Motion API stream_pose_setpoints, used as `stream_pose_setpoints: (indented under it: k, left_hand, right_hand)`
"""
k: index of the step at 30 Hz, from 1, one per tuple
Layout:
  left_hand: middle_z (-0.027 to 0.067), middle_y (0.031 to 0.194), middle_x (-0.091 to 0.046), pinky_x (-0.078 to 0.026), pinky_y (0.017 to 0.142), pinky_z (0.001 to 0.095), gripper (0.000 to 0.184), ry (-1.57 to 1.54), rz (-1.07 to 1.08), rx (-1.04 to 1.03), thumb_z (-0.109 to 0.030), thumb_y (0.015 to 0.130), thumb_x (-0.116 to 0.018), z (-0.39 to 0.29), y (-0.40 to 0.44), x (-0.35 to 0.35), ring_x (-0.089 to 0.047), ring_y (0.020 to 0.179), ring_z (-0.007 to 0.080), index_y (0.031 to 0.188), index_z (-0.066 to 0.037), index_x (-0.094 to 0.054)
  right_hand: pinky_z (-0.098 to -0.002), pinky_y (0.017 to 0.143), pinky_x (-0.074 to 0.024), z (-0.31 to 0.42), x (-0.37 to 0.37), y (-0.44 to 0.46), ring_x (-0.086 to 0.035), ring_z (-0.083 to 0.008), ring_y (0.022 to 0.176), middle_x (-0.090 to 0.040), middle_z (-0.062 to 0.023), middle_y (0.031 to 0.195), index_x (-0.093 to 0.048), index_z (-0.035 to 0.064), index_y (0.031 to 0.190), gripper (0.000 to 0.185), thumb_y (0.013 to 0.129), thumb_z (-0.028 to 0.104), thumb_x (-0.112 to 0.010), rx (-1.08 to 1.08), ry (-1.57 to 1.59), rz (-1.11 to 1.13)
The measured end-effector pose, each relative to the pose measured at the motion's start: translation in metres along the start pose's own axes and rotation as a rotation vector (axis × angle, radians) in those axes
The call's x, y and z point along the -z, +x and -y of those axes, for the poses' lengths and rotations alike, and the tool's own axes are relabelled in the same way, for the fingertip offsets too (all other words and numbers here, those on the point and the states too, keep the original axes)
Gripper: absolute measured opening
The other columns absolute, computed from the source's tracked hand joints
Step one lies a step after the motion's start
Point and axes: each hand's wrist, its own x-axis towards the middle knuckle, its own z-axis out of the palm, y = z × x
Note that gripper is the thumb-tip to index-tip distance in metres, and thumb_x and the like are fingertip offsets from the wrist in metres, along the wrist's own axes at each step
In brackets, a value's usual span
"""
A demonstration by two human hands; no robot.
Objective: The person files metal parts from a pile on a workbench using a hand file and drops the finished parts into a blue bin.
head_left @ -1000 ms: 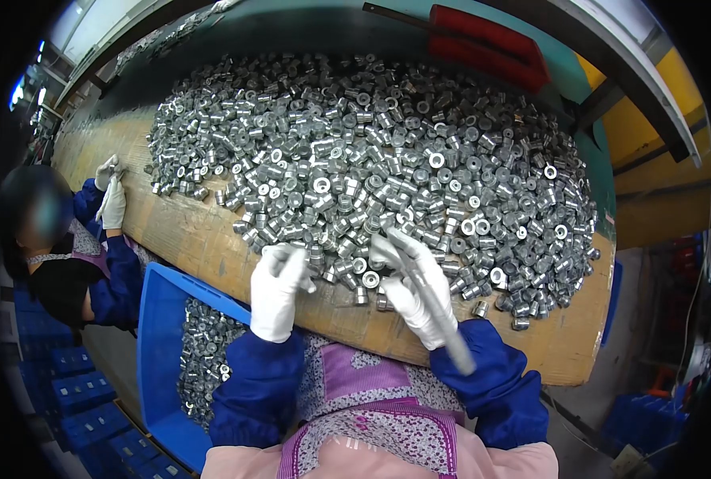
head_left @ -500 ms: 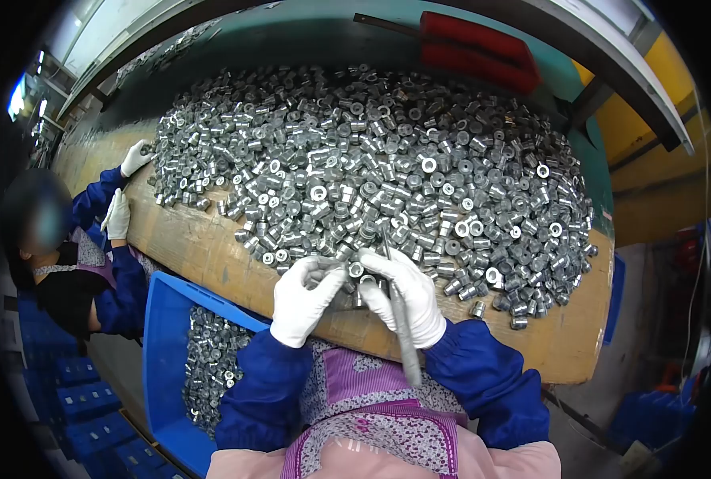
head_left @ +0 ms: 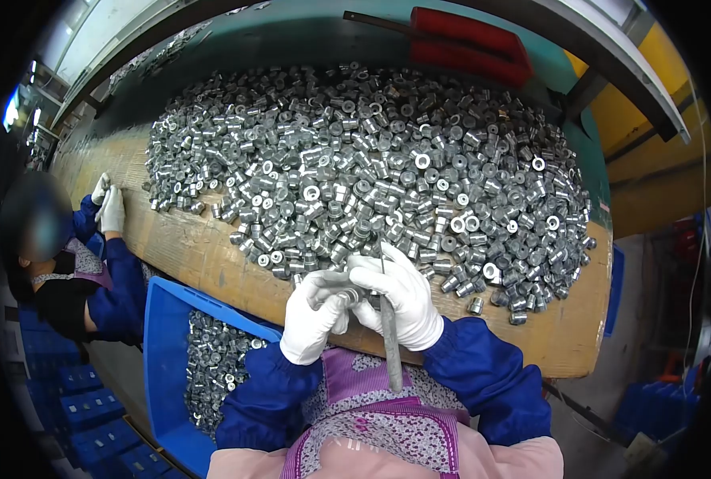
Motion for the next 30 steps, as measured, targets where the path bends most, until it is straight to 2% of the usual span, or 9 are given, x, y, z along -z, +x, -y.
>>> stream_pose_setpoints:
  k: [3, 5, 12, 14, 18, 20, 24, 26, 30]
  left_hand:
    - [0.0093, 0.095, -0.063, -0.043, 0.056, 0.0192, 0.051, 0.031, -0.086, -0.065, -0.014, 0.083, -0.071, -0.001, -0.001, -0.006, -0.052, 0.062, 0.0062, 0.123, 0.003, -0.044]
    - [0.0099, 0.098, -0.063, -0.045, 0.06, 0.0178, 0.065, 0.103, -0.141, -0.096, -0.005, 0.078, -0.075, -0.003, -0.002, -0.01, -0.053, 0.066, 0.0051, 0.131, 0.003, -0.039]
    - [0.01, 0.1, -0.063, -0.044, 0.064, 0.0156, 0.082, 0.197, -0.112, -0.195, -0.001, 0.073, -0.078, 0.003, -0.003, -0.009, -0.055, 0.073, 0.0043, 0.14, 0.003, -0.03]
    - [0.0113, 0.104, -0.063, -0.043, 0.064, 0.0151, 0.084, 0.205, -0.127, -0.206, -0.001, 0.073, -0.078, 0.003, -0.004, -0.013, -0.054, 0.073, 0.0035, 0.141, 0.003, -0.028]
    - [0.0143, 0.11, -0.062, -0.042, 0.063, 0.0147, 0.079, 0.269, -0.033, -0.304, -0.001, 0.078, -0.073, 0.008, -0.006, -0.011, -0.053, 0.072, 0.0021, 0.142, 0.003, -0.026]
    - [0.0147, 0.11, -0.063, -0.041, 0.058, 0.0148, 0.066, 0.235, -0.066, -0.258, -0.005, 0.087, -0.063, 0.005, -0.009, -0.016, -0.051, 0.065, 0.0005, 0.142, 0.004, -0.026]
    - [0.013, 0.104, -0.065, -0.04, 0.052, 0.0157, 0.056, 0.299, -0.054, -0.194, -0.013, 0.095, -0.051, 0.002, -0.01, -0.01, -0.049, 0.056, 0.0009, 0.142, 0.004, -0.026]
    - [0.0111, 0.099, -0.067, -0.038, 0.048, 0.0163, 0.053, 0.262, -0.036, -0.239, -0.019, 0.098, -0.045, 0.005, -0.008, -0.009, -0.046, 0.049, 0.0015, 0.142, 0.004, -0.026]
    - [0.0119, 0.099, -0.067, -0.038, 0.048, 0.0164, 0.054, 0.275, -0.017, -0.242, -0.023, 0.099, -0.044, 0.003, -0.008, -0.008, -0.046, 0.05, 0.0022, 0.142, 0.004, -0.025]
  right_hand:
    - [-0.0509, 0.097, -0.0422, 0.001, -0.001, 0.002, -0.063, -0.0295, 0.103, -0.065, -0.0136, 0.11, -0.057, 0.0099, 0.111, 0.041, 0.074, 0.016, -0.074, -0.049, 0.015, 0.009]
    - [-0.05, 0.098, -0.0421, 0.002, -0.001, 0.003, -0.063, -0.0295, 0.103, -0.065, -0.0142, 0.11, -0.057, 0.0098, 0.111, 0.041, 0.074, 0.016, -0.074, -0.017, 0.048, 0.012]
    - [-0.0481, 0.094, -0.045, -0.005, -0.002, 0.001, -0.063, -0.0317, 0.103, -0.065, -0.0146, 0.109, -0.058, 0.0089, 0.11, 0.042, 0.074, 0.02, -0.076, 0.019, 0.022, 0.036]
    - [-0.0474, 0.095, -0.0454, -0.004, -0.003, 0.002, -0.064, -0.0293, 0.097, -0.065, -0.0117, 0.108, -0.057, 0.01, 0.111, 0.047, 0.068, 0.009, -0.073, 0.01, 0.036, 0.005]
    - [-0.0463, 0.095, -0.0462, -0.002, -0.003, 0.002, -0.065, -0.028, 0.093, -0.066, -0.0105, 0.104, -0.058, 0.009, 0.108, 0.042, 0.07, 0.013, -0.075, -0.056, 0.058, -0.011]
    - [-0.045, 0.094, -0.0472, -0.002, -0.003, 0.001, -0.066, -0.0263, 0.09, -0.067, -0.0094, 0.1, -0.059, 0.0082, 0.107, 0.04, 0.072, 0.018, -0.076, -0.078, 0.038, -0.041]
    - [-0.0445, 0.094, -0.0476, -0.003, -0.002, 0.0, -0.066, -0.0258, 0.09, -0.067, -0.0089, 0.099, -0.06, 0.0084, 0.107, 0.04, 0.072, 0.02, -0.077, -0.087, 0.032, -0.029]
    - [-0.0416, 0.091, -0.0482, -0.002, -0.001, -0.001, -0.063, -0.0341, 0.101, -0.067, -0.0137, 0.104, -0.061, 0.0052, 0.106, 0.039, 0.071, 0.013, -0.075, -0.108, 0.092, 0.009]
    - [-0.0419, 0.093, -0.0474, 0.001, 0.002, 0.003, -0.063, -0.0337, 0.101, -0.067, -0.0139, 0.104, -0.061, 0.005, 0.105, 0.039, 0.07, 0.014, -0.076, -0.109, 0.117, 0.031]
